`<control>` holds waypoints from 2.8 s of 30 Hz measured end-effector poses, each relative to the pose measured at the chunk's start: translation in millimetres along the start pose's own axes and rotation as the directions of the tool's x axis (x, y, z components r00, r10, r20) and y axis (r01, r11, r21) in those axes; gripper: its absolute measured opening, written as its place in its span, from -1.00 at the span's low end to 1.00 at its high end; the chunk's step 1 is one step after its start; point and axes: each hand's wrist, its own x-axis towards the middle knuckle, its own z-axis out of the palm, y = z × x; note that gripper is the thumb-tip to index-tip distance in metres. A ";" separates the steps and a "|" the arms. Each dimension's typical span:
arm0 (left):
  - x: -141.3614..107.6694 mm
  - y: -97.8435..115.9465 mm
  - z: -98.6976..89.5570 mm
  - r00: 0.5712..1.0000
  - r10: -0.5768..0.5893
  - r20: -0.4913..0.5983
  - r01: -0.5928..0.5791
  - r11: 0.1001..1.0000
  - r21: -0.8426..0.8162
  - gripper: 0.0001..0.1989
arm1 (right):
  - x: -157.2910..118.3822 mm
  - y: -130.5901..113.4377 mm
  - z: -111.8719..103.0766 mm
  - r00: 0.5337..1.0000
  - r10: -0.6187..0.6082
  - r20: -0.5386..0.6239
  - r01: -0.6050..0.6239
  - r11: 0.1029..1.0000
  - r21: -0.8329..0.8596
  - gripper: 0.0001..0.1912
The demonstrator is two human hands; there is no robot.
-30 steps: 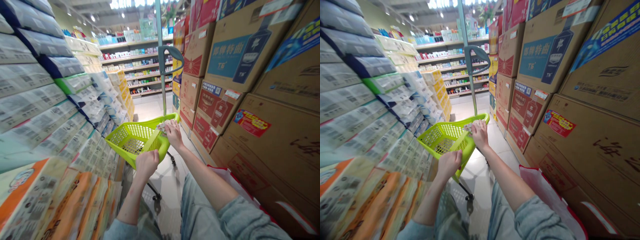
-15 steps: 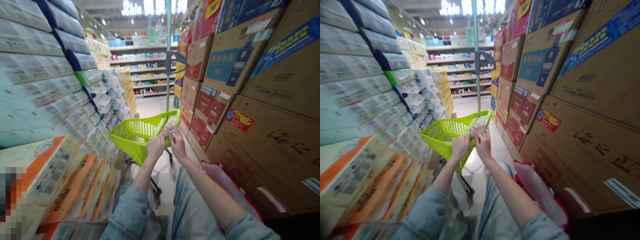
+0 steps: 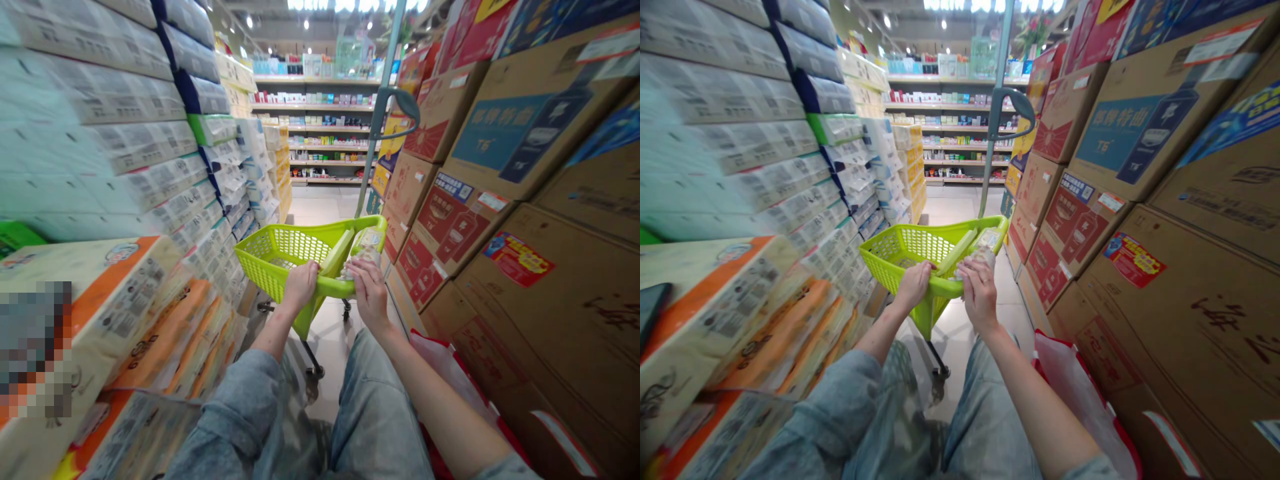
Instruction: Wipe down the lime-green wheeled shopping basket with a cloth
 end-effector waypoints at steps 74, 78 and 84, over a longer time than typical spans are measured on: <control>15.0 -22.8 18.1 0.997 0.075 0.020 -0.076 0.996 0.046 -0.51 | 58.7 -17.2 35.3 0.807 0.161 0.569 0.354 0.639 -0.683 -0.55; 13.7 -20.9 17.7 0.998 0.050 0.031 -0.051 0.997 0.055 -0.51 | 47.1 -19.5 33.8 0.849 0.066 0.524 0.368 0.639 -0.676 -0.59; 14.0 -21.6 20.8 0.998 0.043 0.034 -0.044 0.999 0.027 -0.55 | 32.3 -29.8 26.7 0.816 -0.100 0.570 0.481 0.664 -0.572 -0.64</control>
